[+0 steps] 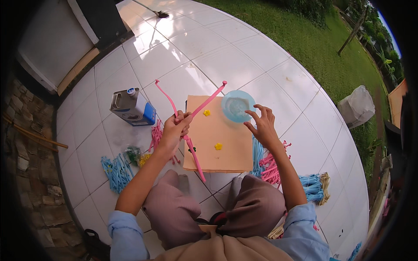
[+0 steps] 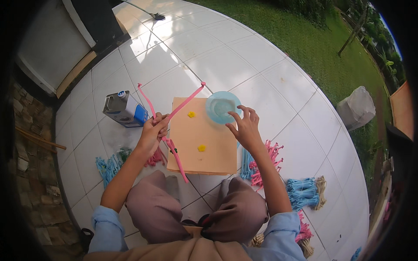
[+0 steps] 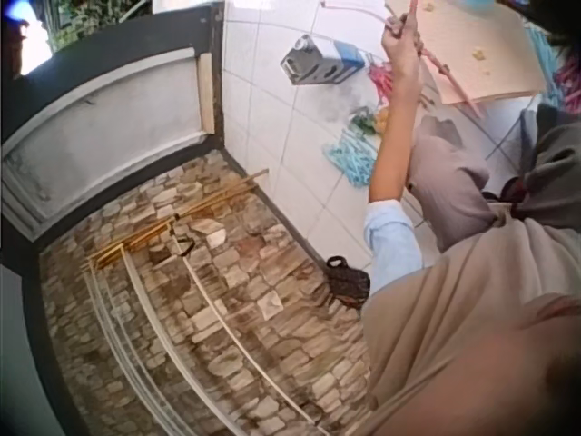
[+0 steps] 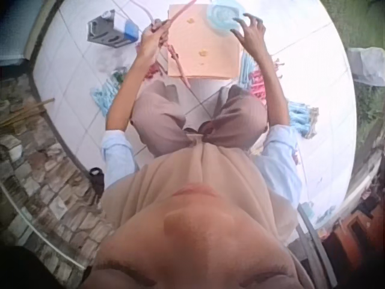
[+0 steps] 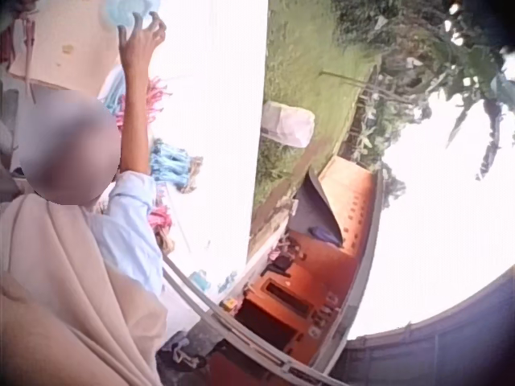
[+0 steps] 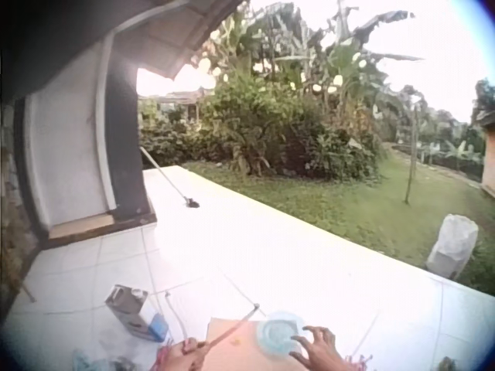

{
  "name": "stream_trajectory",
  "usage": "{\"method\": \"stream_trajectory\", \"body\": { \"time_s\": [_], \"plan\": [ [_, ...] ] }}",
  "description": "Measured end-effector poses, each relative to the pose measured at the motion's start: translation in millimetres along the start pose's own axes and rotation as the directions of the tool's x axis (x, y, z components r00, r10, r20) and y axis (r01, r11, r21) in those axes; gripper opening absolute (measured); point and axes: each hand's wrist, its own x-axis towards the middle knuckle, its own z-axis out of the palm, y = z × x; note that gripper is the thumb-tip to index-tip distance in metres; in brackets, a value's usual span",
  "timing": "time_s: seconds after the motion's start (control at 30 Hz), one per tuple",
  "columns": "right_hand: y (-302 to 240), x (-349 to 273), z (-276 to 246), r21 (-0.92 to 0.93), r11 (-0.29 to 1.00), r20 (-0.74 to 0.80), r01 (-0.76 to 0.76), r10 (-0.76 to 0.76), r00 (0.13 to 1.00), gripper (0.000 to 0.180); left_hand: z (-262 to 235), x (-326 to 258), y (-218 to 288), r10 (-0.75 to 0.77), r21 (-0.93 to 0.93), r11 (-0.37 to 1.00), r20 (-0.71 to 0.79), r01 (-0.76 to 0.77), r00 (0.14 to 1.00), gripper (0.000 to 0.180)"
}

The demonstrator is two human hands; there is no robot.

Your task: The person picks up pink straps, dips their finger into a bowl of liquid, and rubs the liquid onto the surfaces of the straps while holding them over a cardboard box.

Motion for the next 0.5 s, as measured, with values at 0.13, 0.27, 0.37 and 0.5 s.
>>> {"method": "stream_trajectory", "body": {
  "time_s": [0.13,0.27,0.37,0.5],
  "plan": [
    [11,2,22,-0.109,0.993,0.011,0.051,-0.050,0.999,0.038,9,18,-25,0.031,0.075,0.997,-0.106,-0.024,0.994,0.035],
    [15,4,29,-0.165,0.984,-0.017,0.062,-0.066,0.998,0.037,20,28,-39,0.052,0.180,0.983,-0.164,-0.022,0.985,0.033],
    [16,6,31,-0.163,0.984,-0.006,0.065,-0.067,0.998,0.039,21,38,-57,0.084,0.195,0.980,-0.179,-0.049,0.980,0.028],
    [19,9,32,-0.182,0.980,0.036,0.073,-0.068,0.997,0.039,25,44,-69,0.085,0.185,0.981,-0.155,-0.056,0.984,0.017]
  ]
}}
